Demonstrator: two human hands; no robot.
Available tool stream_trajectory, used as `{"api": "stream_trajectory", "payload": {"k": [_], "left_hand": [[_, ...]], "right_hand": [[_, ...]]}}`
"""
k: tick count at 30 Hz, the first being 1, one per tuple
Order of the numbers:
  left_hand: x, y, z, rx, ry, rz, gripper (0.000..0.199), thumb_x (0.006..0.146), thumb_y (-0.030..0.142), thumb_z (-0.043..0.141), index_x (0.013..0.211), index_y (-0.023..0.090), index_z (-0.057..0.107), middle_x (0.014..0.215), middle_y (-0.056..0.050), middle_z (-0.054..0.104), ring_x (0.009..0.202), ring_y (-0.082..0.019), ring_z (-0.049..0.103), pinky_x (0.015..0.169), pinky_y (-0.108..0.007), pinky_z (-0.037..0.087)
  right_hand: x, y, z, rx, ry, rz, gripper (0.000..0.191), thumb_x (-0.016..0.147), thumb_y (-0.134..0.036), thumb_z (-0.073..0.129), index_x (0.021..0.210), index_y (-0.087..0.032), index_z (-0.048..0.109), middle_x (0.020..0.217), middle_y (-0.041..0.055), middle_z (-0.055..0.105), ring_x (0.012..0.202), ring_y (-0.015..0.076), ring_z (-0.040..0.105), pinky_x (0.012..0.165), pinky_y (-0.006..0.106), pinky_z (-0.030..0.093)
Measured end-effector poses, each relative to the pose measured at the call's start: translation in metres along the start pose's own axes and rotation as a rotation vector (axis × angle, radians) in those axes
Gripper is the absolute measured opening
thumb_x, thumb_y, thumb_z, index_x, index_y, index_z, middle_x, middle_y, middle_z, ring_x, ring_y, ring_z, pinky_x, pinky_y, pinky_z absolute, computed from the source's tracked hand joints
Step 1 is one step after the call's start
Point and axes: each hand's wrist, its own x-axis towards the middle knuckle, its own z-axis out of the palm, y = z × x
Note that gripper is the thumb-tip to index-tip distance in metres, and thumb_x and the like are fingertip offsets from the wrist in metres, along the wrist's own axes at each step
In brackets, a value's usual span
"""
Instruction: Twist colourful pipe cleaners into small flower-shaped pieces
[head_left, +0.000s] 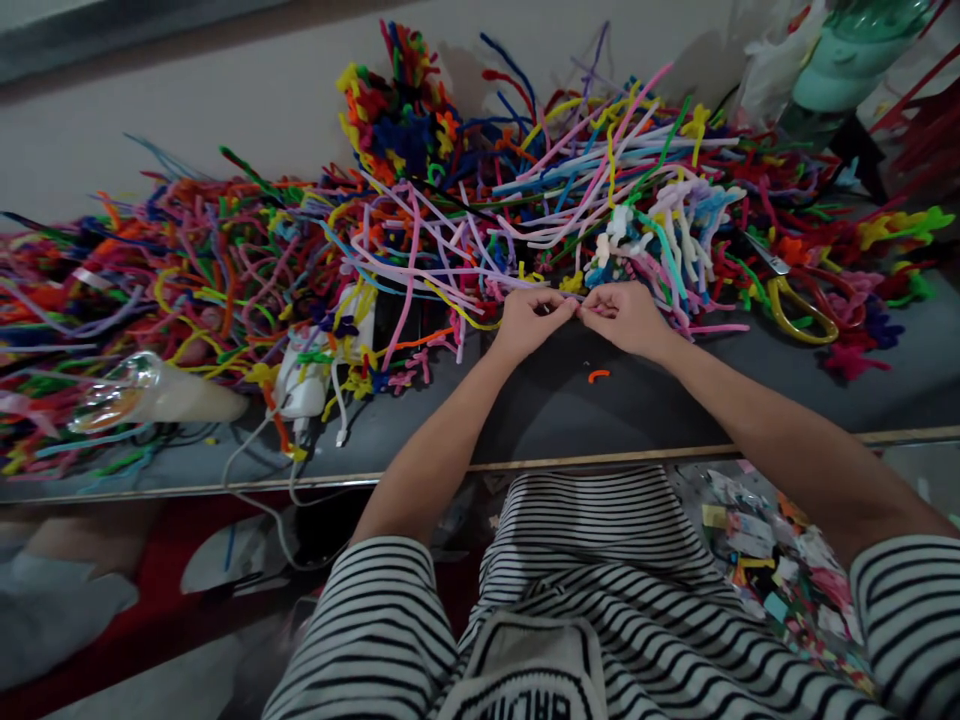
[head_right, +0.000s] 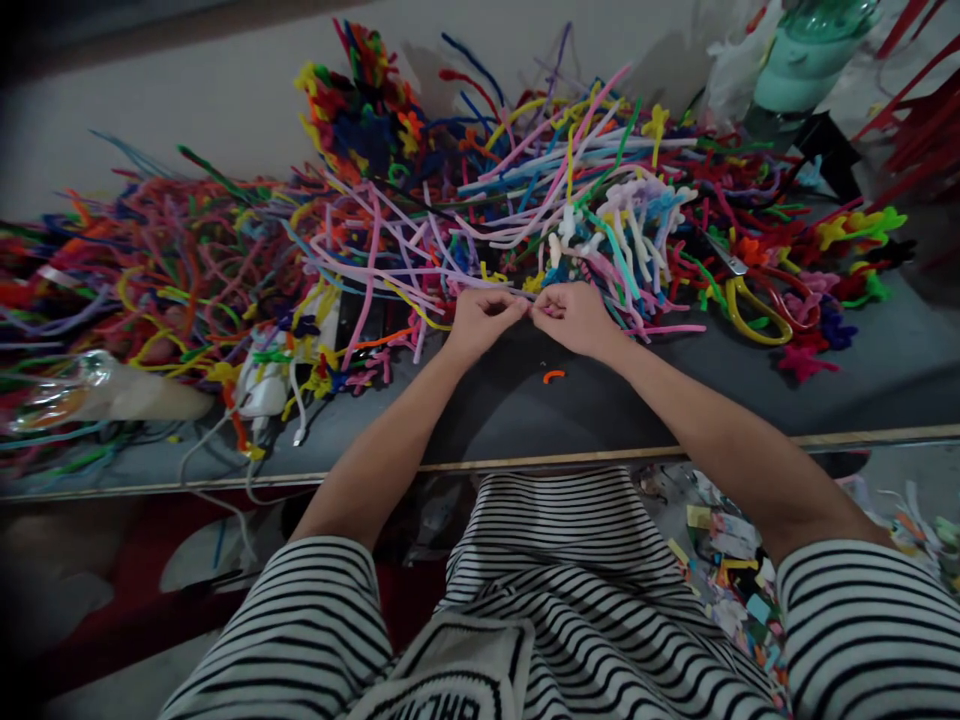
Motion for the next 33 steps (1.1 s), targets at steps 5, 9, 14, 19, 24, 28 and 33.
{"api": "stream_trajectory", "payload": {"k": [5,9,14,19,24,28,33], "left_hand": [[0.004,-0.008,0.003,-0.172,-0.013,-0.082,0.046,0.083,0.063,0.077,0.079,0.017,0.075,0.068,-0.001,0.070,0.055,-0.008,0.053,0.050,-0.023,0.040],[0.004,-0.006,0.001,-0.417,-0.129,-0.157,0.048,0.079,0.064,0.082,0.078,0.017,0.074,0.067,0.000,0.065,0.055,-0.007,0.053,0.048,-0.020,0.039],[0.001,0.003,-0.001,-0.667,-0.169,-0.261,0.045,0.071,0.058,0.091,0.078,0.015,0.077,0.069,-0.001,0.068,0.058,-0.006,0.055,0.050,-0.018,0.038],[0.000,0.010,-0.006,-0.804,-0.243,-0.381,0.043,0.070,0.051,0.093,0.080,0.012,0.078,0.056,0.002,0.056,0.051,-0.004,0.043,0.051,-0.020,0.033],[-0.001,0.019,-0.005,-0.961,-0.293,-0.470,0.026,0.088,0.036,0.078,0.102,0.014,0.079,0.050,0.009,0.032,0.047,-0.005,0.032,0.050,-0.021,0.028],[0.000,0.012,0.000,-0.775,-0.199,-0.338,0.033,0.092,0.045,0.071,0.104,0.014,0.079,0.053,0.008,0.029,0.048,-0.007,0.029,0.050,-0.021,0.029],[0.000,-0.009,-0.007,0.219,-0.060,0.157,0.033,0.102,0.033,0.055,0.127,0.022,0.073,0.090,-0.006,0.072,0.084,-0.016,0.066,0.079,-0.028,0.053]], "right_hand": [[0.007,0.011,0.002,0.271,-0.037,0.158,0.026,0.081,-0.032,0.077,0.066,-0.016,0.064,0.054,-0.0037,0.048,0.051,0.0066,0.036,0.050,0.024,0.023],[0.005,0.008,0.002,0.458,-0.134,0.248,0.032,0.078,-0.039,0.084,0.068,-0.017,0.062,0.047,-0.0081,0.041,0.043,0.0045,0.030,0.044,0.023,0.016],[0.004,0.011,0.002,0.665,-0.294,0.298,0.038,0.079,-0.046,0.086,0.076,-0.016,0.063,0.048,-0.0100,0.039,0.041,0.0035,0.028,0.041,0.021,0.018],[0.004,0.009,0.002,0.706,-0.321,0.306,0.045,0.074,-0.052,0.090,0.079,-0.017,0.062,0.050,-0.0106,0.038,0.041,0.0026,0.025,0.041,0.020,0.015],[0.007,0.008,0.003,0.734,-0.160,0.235,0.050,0.074,-0.057,0.090,0.074,-0.019,0.057,0.049,-0.0114,0.033,0.041,0.0027,0.021,0.040,0.021,0.012],[0.008,0.011,0.007,0.702,-0.050,0.211,0.049,0.072,-0.055,0.091,0.071,-0.019,0.057,0.048,-0.0106,0.035,0.039,0.0026,0.023,0.039,0.022,0.011],[0.009,0.014,0.009,0.646,-0.102,0.321,0.030,0.077,-0.039,0.086,0.074,-0.016,0.066,0.044,-0.0093,0.038,0.037,0.0038,0.025,0.039,0.022,0.012]]}}
